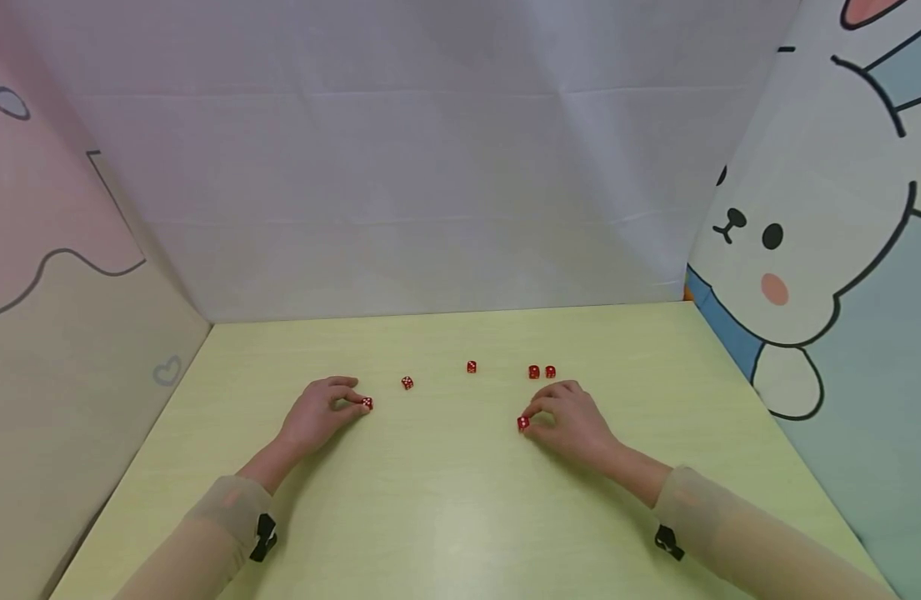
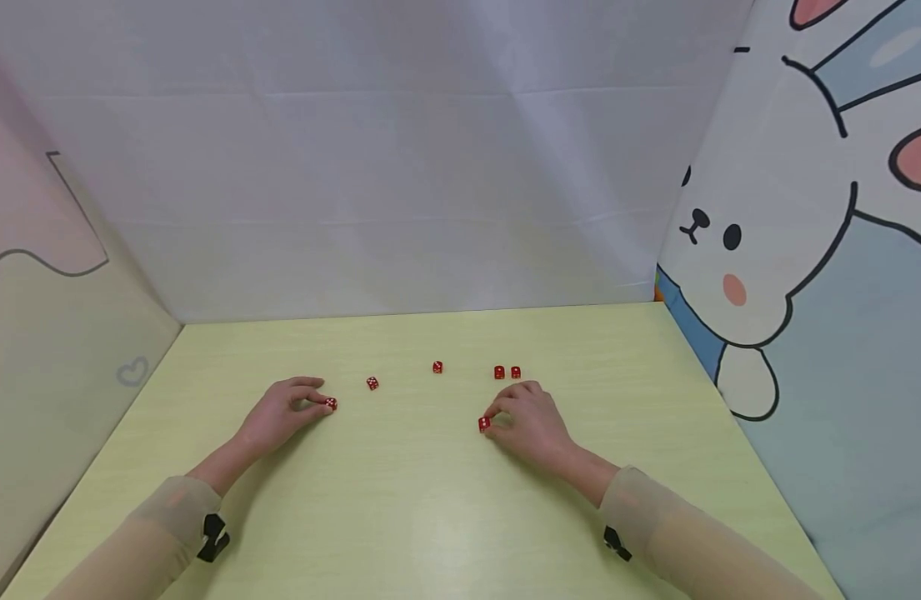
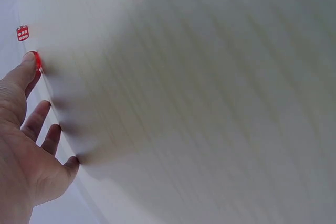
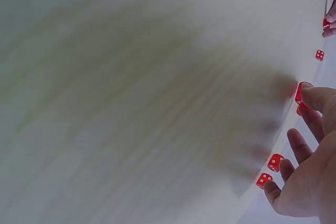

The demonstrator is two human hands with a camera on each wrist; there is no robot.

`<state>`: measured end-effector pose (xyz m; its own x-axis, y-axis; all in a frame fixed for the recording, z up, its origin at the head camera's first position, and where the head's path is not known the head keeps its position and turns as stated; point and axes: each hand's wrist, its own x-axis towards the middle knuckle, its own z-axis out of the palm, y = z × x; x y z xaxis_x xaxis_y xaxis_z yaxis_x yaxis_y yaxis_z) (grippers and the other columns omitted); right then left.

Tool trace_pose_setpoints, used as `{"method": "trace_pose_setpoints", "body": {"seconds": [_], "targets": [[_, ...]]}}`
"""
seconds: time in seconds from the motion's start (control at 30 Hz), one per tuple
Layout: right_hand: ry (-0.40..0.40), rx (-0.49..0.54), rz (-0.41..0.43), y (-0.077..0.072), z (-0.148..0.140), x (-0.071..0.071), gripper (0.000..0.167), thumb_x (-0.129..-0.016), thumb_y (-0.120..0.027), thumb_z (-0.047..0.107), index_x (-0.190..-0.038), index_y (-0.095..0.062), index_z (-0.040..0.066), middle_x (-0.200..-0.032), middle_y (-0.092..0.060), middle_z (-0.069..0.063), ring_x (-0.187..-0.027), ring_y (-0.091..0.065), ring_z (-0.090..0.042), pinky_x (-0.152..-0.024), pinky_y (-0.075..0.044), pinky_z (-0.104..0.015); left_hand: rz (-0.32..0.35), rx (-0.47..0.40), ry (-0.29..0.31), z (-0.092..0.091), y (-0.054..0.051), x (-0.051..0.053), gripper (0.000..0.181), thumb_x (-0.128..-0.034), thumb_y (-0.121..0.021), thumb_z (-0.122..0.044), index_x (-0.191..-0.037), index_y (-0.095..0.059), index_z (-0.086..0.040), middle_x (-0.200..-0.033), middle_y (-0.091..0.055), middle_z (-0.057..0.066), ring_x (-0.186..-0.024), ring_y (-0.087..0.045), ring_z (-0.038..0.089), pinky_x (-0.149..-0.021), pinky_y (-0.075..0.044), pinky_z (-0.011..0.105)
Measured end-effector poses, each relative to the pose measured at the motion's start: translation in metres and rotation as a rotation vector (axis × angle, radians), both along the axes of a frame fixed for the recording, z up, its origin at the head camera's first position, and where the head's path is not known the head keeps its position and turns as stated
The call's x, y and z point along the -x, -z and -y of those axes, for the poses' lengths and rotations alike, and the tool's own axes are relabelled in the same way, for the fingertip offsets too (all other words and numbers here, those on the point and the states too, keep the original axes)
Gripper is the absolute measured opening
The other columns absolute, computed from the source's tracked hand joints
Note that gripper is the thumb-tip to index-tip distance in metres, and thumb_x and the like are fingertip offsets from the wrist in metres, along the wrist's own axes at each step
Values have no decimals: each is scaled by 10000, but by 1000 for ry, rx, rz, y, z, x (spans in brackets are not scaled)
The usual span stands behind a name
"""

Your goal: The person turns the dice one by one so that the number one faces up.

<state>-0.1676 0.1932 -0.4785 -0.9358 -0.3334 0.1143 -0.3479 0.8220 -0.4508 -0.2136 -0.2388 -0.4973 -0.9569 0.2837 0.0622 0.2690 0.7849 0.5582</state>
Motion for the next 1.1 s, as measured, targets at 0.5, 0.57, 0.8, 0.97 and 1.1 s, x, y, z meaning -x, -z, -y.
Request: {"method": "trace_pose_setpoints", "body": {"seconds": [0.5, 0.57, 0.8, 0.97, 1.1], "targets": [[-3, -5, 0, 5, 0, 0, 115, -840, -851, 252, -941, -794, 252, -1106, -659, 36, -1189, -510, -294, -983, -444, -546, -10, 1, 3, -1, 0, 1, 188, -936, -774, -264, -1014, -797, -94, -1376, -621, 177, -1328, -489, 446, -1124, -353, 607], [-3, -9, 0, 4, 0, -1, 134, -839, -849, 253, -962, -796, 244, -1115, -661, 31, -1193, -509, -294, -984, -446, -545, -13, 0, 6, -1, 0, 1, 184, -934, -776, -260, -1013, -798, -95, -1373, -623, 179, -1325, -492, 448, -1121, -355, 610], [2, -24, 3, 1, -1, -1, 159, -845, -839, 264, -996, -800, 238, -1130, -665, 21, -1201, -509, -298, -996, -441, -552, -23, -6, 6, 0, 0, 1, 174, -931, -779, -248, -1011, -802, -95, -1365, -629, 183, -1321, -501, 446, -1119, -360, 608], [5, -40, 4, -2, -2, 0, 137, -846, -834, 268, -976, -807, 234, -1133, -665, 14, -1206, -509, -308, -1009, -434, -559, -21, -7, 8, 0, 0, 0, 171, -936, -774, -249, -1013, -801, -99, -1365, -628, 180, -1322, -496, 446, -1122, -352, 610], [1, -61, 5, -5, -1, 0, 145, -841, -839, 265, -977, -812, 224, -1139, -664, 4, -1205, -510, -314, -1009, -436, -560, -16, -8, 9, 0, -1, 0, 170, -939, -772, -257, -1009, -801, -105, -1366, -626, 177, -1321, -493, 448, -1120, -352, 612]]}}
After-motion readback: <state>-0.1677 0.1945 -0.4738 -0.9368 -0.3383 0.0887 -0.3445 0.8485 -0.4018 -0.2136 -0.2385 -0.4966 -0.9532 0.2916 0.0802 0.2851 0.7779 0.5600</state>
